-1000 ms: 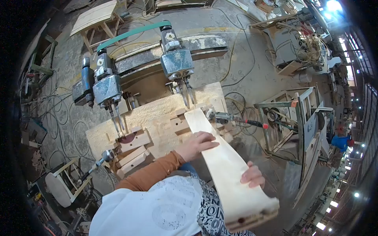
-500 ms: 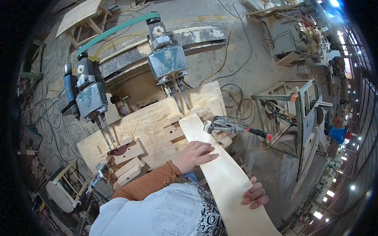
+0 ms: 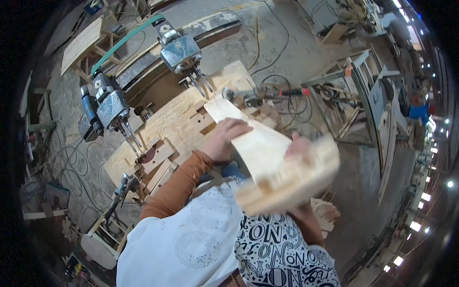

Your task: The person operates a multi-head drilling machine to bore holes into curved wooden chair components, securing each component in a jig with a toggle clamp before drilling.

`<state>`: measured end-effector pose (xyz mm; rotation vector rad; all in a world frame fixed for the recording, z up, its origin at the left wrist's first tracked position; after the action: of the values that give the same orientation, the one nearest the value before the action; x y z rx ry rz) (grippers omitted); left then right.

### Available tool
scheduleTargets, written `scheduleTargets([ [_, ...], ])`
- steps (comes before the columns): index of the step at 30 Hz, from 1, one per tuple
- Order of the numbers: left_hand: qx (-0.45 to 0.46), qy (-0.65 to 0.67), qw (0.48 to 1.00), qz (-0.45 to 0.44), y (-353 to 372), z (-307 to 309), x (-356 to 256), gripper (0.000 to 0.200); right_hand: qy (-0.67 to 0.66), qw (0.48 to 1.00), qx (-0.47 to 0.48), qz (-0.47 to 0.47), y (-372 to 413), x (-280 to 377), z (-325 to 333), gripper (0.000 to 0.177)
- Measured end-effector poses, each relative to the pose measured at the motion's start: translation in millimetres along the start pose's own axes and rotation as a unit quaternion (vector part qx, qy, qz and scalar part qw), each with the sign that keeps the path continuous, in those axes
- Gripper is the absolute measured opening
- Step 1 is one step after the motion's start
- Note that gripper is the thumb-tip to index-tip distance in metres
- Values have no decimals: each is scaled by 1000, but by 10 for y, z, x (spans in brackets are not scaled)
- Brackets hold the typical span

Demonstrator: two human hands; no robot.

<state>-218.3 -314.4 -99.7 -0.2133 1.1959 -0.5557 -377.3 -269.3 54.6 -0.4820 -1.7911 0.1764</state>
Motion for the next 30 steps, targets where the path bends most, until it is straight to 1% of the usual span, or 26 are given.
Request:
scheduleTargets([
  [1, 2, -22, 1000, -16, -17, 26, -26, 66, 31, 960, -229, -156, 65, -48, 186, 28],
  [2, 4, -43, 999, -31, 9, 56, -67, 67, 58, 844, -440, -302, 333, -82, 404, 44],
  [3, 28, -77, 996, 21, 69, 130, -110, 66, 355, 912, -181, -99, 460, -236, 766, 52],
  [4, 52, -111, 990, 74, 152, 209, -134, 65, 357, 926, -102, 68, 482, -146, 716, 59],
  [6, 9, -146, 984, 99, 295, 329, -127, 62, 222, 959, -171, -40, 403, -161, 645, 67],
  [7, 0, -140, 980, 142, 351, 451, -202, 55, 222, 959, -173, -44, 368, -142, 608, 67],
  [8, 4, -140, 979, 145, 435, 514, -349, 55, 173, 969, -170, -55, 338, -136, 556, 68],
  [9, 22, -48, 978, 204, 560, 539, -470, 52, 121, 976, -167, -65, 302, -139, 500, 69],
  [10, 38, 45, 964, 260, 689, 542, -592, 49, 69, 981, -162, -75, 270, -142, 447, 69],
  [12, 176, 208, 939, 208, 893, 365, -1043, 47, -36, 984, -149, -91, 251, -141, 366, 70],
  [13, 215, 246, 926, 189, 1140, 222, -1180, 45, -39, 985, -144, -91, 254, -136, 373, 70],
  [14, 253, 283, 910, 169, 1343, 99, -1259, 44, -12, 988, -113, -101, 262, -143, 377, 70],
  [15, 248, 282, 911, 169, 1344, 128, -1271, 44, 16, 991, -81, -109, 273, -158, 382, 72],
  [16, 270, 287, 899, 192, 1365, 147, -1279, 43, 16, 991, -75, -109, 294, -192, 424, 72],
  [17, 289, 293, 886, 214, 1389, 147, -1279, 43, 1, 988, -102, -113, 315, -250, 510, 72],
  [18, 280, 294, 888, 214, 1381, 143, -1285, 43, -15, 985, -127, -119, 308, -264, 511, 71],
  [19, 277, 316, 885, 203, 1349, 124, -1318, 42, -16, 986, -115, -121, 291, -242, 460, 71],
  [21, 256, 333, 888, 189, 1231, 65, -1351, 41, 7, 990, -118, -81, 233, -121, 334, 68],
  [22, 283, 376, 871, 144, 1182, -13, -1464, 39, 4, 991, -104, -84, 236, -109, 284, 68],
  [23, 309, 416, 849, 99, 1172, -39, -1560, 38, -12, 990, -112, -86, 235, -91, 282, 65],
  [24, 295, 414, 855, 96, 1165, -33, -1539, 38, -28, 989, -119, -87, 213, -71, 244, 63],
  [25, 314, 400, 856, 99, 1201, -68, -1514, 37, -123, 978, -152, -77, 199, -16, 173, 53],
  [26, 333, 386, 854, 102, 1241, -102, -1492, 36, -123, 979, -141, -80, 201, -9, 126, 53],
  [28, 330, 386, 857, 94, 1280, -90, -1500, 36, 23, 979, -196, -49, 256, 12, 182, 45],
  [29, 311, 391, 861, 96, 1285, -68, -1518, 36, 11, 967, -244, -72, 313, -37, 243, 39],
  [30, 293, 395, 865, 98, 1289, -45, -1534, 37, 11, 968, -240, -72, 369, -66, 315, 39],
])
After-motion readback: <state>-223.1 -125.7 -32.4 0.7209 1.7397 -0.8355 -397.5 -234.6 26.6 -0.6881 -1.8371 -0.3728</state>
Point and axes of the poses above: each hand's wrist, its own y-axis away from the middle knuckle, its own z-axis out of the back of the hand, x = y × z, the point moved 6 cm from there along -y, towards the middle knuckle, and after that the axes turned 15 degrees about -x, right-handed, at the moved point
